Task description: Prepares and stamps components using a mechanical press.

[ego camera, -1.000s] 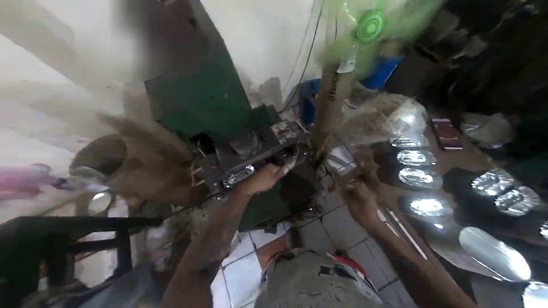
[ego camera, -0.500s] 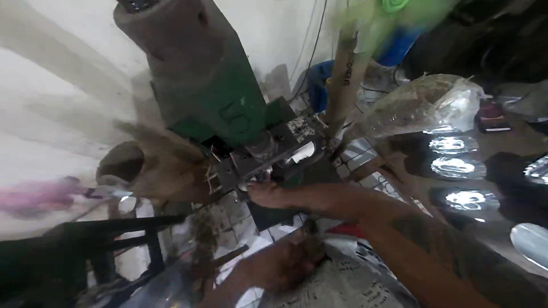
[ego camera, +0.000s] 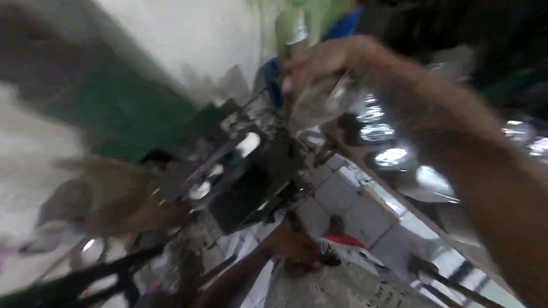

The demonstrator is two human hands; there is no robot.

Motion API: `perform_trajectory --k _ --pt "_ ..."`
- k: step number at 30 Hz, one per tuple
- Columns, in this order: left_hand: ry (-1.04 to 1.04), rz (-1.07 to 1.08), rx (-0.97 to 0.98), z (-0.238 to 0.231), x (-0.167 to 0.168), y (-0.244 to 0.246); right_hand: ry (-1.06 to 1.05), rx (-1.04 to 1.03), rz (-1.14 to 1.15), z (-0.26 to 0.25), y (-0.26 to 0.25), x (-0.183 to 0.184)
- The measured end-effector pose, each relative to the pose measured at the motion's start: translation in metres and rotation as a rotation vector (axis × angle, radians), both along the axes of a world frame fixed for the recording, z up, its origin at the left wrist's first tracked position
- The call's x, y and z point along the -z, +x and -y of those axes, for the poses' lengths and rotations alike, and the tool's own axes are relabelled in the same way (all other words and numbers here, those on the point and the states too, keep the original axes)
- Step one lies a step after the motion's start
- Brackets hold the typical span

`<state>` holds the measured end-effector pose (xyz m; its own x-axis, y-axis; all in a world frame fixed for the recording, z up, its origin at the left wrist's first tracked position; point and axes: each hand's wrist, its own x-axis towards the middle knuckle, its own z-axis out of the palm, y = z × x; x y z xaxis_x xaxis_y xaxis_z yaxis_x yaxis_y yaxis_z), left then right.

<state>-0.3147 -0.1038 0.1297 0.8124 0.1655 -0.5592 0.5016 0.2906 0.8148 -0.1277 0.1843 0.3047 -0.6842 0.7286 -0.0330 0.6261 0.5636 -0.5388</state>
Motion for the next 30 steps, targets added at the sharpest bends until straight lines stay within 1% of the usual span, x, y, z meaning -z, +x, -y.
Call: perform_trajectory --k 2,3,4,6,7,8,9,11,12,13,14,16,19,22,25,26,27,28,29,30 --pt "0.072 -0.028 -0.009 -0.009 0.002 0.036 -0.176 -0.009 0.014 0.058 0.059 0.017" --pt "0.11 0.021 -0.042 -0.016 0.002 0.048 -0.268 0.022 0.025 0.1 0.092 0.03" --pt "0.14 0.05 -0.091 -0.028 0.004 0.058 -0.345 0.042 0.003 0.138 0.124 0.06" --pt "0.261 -0.021 -0.181 -0.068 0.005 0.083 -0.52 0.114 0.031 0.208 0.185 0.125" --pt "0.331 -0.094 -0.198 -0.093 0.002 0.101 -0.596 0.195 0.076 0.239 0.21 0.157" --pt "0.399 -0.173 -0.19 -0.116 -0.005 0.124 -0.657 0.324 0.114 0.268 0.229 0.187" --pt "0.479 -0.244 -0.156 -0.138 -0.01 0.151 -0.706 0.475 0.155 0.295 0.241 0.216" --pt "0.641 -0.329 -0.035 -0.171 -0.006 0.206 -0.703 0.729 0.205 0.35 0.264 0.305" --pt "0.725 -0.325 0.031 -0.184 0.002 0.234 -0.688 0.792 0.242 0.372 0.275 0.347" --pt "0.79 -0.312 0.111 -0.196 0.011 0.261 -0.679 0.829 0.257 0.388 0.283 0.378" --pt "0.853 -0.293 0.195 -0.206 0.02 0.287 -0.682 0.852 0.26 0.395 0.289 0.392" --pt "0.923 -0.26 0.34 -0.22 0.035 0.328 -0.677 0.869 0.216 0.391 0.294 0.397" --pt "0.985 -0.259 0.493 -0.233 0.058 0.361 -0.737 0.902 0.223 0.388 0.296 0.403" --pt "1.026 -0.182 0.576 -0.243 0.087 0.369 -0.742 0.939 0.211 0.391 0.299 0.411" --pt "0.989 -0.146 0.575 -0.247 0.103 0.371 -0.697 0.942 0.23 0.387 0.298 0.399" --pt "0.961 -0.128 0.554 -0.246 0.105 0.369 -0.698 0.945 0.21 0.385 0.292 0.389" --pt "0.928 -0.095 0.532 -0.244 0.105 0.366 -0.752 0.963 0.149 0.383 0.287 0.375" --pt "0.883 -0.068 0.526 -0.244 0.103 0.365 -0.805 1.014 0.023 0.381 0.282 0.354" --pt "0.836 -0.046 0.523 -0.245 0.097 0.365 -0.776 1.101 -0.133 0.378 0.279 0.322" --pt "0.785 -0.027 0.514 -0.247 0.093 0.364 -0.653 1.169 -0.278 0.375 0.275 0.283"
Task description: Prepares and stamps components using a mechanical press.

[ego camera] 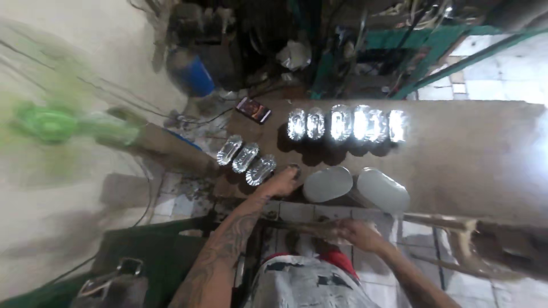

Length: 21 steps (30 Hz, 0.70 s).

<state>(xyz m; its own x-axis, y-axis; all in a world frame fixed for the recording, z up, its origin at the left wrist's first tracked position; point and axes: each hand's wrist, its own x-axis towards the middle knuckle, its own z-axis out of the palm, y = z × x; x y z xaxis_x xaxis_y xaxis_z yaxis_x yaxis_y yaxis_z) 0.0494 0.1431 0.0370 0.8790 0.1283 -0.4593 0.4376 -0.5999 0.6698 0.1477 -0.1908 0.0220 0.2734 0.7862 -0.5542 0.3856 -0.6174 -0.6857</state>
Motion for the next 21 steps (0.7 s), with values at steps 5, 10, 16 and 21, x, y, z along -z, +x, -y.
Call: perform_trajectory --k 5,10,16,21 --pt "0.063 -0.011 -0.063 0.007 0.011 -0.002 0.355 0.033 0.739 -0.006 0.055 -0.085" --pt "0.157 0.123 -0.304 0.037 -0.075 0.001 0.38 -0.169 0.667 0.0 0.1 -0.039" --pt "0.224 -0.051 0.112 0.125 -0.074 0.067 0.515 -0.107 0.367 0.005 0.115 -0.052" --pt "-0.26 -0.185 0.378 0.074 -0.065 0.093 0.576 -0.118 0.342 0.008 0.118 -0.049"
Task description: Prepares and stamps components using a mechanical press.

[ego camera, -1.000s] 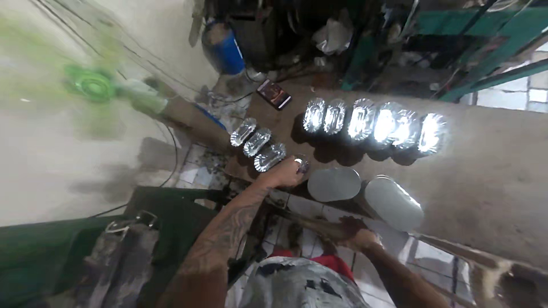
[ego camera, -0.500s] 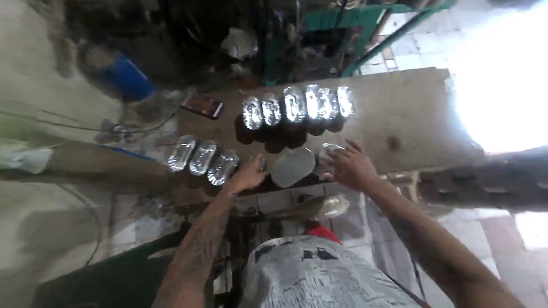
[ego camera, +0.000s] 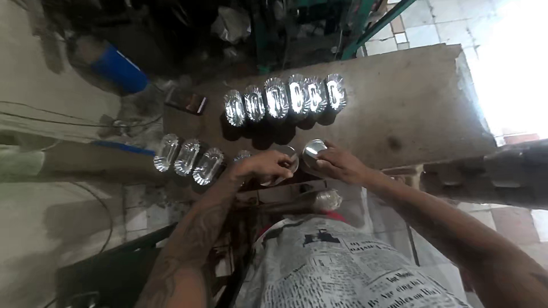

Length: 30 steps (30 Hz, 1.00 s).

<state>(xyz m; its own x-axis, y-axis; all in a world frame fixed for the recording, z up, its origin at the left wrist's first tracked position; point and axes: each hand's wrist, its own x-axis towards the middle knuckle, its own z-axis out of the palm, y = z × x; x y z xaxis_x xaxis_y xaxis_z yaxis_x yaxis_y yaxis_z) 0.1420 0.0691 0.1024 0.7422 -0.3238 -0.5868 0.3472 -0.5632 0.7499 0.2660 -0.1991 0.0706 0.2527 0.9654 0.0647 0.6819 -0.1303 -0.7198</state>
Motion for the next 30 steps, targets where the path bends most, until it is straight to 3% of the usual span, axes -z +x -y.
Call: perform_trajectory --k 5,11,16,18,20,22,23,25,27,28,30 --pt "-0.123 -0.066 0.0 -0.012 -0.001 0.005 0.029 0.063 0.043 0.002 -0.006 0.007" --pt "0.241 0.078 0.019 0.015 -0.01 -0.002 0.002 0.089 0.148 -0.001 -0.016 0.015" --pt "-0.012 0.104 -0.003 -0.009 -0.004 -0.001 0.002 0.142 0.061 -0.001 -0.018 0.012" --pt "0.007 0.144 -0.025 -0.01 -0.003 -0.001 0.006 0.148 0.103 -0.002 -0.018 0.013" --pt "0.139 0.229 -0.052 0.006 -0.009 -0.009 -0.066 0.151 0.275 -0.007 -0.026 0.004" --pt "0.263 0.362 -0.12 0.021 -0.032 -0.034 -0.212 0.241 0.39 -0.013 -0.054 -0.027" --pt "0.261 0.448 -0.186 0.023 -0.046 -0.054 -0.17 0.32 0.371 -0.015 -0.073 -0.046" --pt "0.082 0.636 -0.453 0.022 -0.056 -0.107 0.092 0.483 0.1 -0.018 -0.107 -0.069" --pt "-0.188 0.658 -0.832 0.032 -0.052 -0.154 0.311 0.624 -0.541 -0.036 -0.139 -0.078" --pt "-0.309 0.569 -1.051 0.044 -0.048 -0.168 0.322 0.689 -0.806 -0.048 -0.156 -0.078" --pt "-0.528 0.311 -1.416 0.062 -0.044 -0.184 0.187 0.666 -1.047 -0.067 -0.185 -0.072"
